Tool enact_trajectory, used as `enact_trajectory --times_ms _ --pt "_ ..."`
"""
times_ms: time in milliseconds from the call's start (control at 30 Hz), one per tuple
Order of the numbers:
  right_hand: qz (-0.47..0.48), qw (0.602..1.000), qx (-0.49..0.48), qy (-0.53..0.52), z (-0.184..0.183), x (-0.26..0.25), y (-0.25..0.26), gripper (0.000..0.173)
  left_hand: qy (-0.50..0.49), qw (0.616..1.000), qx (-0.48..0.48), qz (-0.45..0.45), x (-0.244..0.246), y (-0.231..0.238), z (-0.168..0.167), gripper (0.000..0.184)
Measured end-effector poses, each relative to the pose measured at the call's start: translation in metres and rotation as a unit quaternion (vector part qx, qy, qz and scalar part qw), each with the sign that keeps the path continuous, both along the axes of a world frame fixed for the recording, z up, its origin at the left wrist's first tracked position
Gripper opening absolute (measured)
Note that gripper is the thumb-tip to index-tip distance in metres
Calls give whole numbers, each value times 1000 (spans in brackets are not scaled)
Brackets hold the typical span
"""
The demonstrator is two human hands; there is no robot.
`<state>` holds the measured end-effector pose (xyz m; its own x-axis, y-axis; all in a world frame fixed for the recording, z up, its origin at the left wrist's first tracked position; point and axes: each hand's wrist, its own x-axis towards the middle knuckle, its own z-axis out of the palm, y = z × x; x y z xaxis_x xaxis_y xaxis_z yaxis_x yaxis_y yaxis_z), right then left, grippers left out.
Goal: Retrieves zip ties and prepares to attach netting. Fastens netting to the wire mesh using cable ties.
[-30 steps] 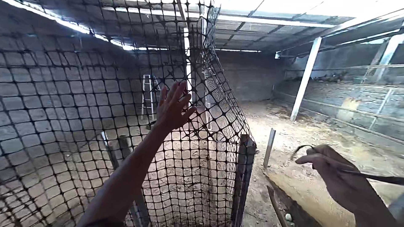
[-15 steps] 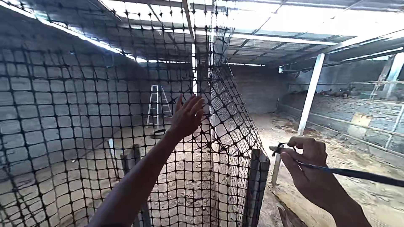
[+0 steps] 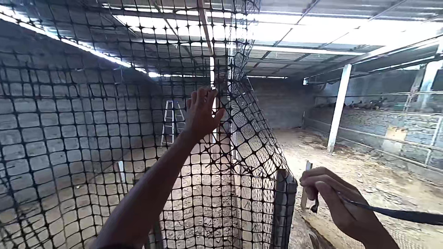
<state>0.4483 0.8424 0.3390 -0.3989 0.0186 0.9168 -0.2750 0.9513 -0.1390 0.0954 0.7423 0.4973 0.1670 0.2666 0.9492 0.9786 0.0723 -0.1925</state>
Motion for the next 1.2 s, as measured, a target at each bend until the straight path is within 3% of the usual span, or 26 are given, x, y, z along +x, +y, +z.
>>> enact_trajectory --times_ms 100,367,533,700,933,1100,1200 --pt "-70 997 -17 -35 0 2 -1 38 14 999 -32 -16 -4 -9 13 54" --pt "-130 980 -111 -100 14 6 -5 43 18 998 -67 -13 4 -19 39 59" --pt "-200 974 -64 -83 21 -1 -5 44 16 994 -98 -42 6 4 25 35" --pt "-228 971 -33 -66 36 -14 2 38 -22 988 -144 -57 4 17 19 24" --pt "-256 948 -61 -178 85 -25 -9 43 -38 979 -196 -37 2 19 16 41" --pt "-227 964 4 -141 117 -38 6 34 -2 994 -82 -78 4 28 11 30" --pt "-204 959 -43 -193 144 -40 13 27 -80 995 -46 -44 18 30 13 25"
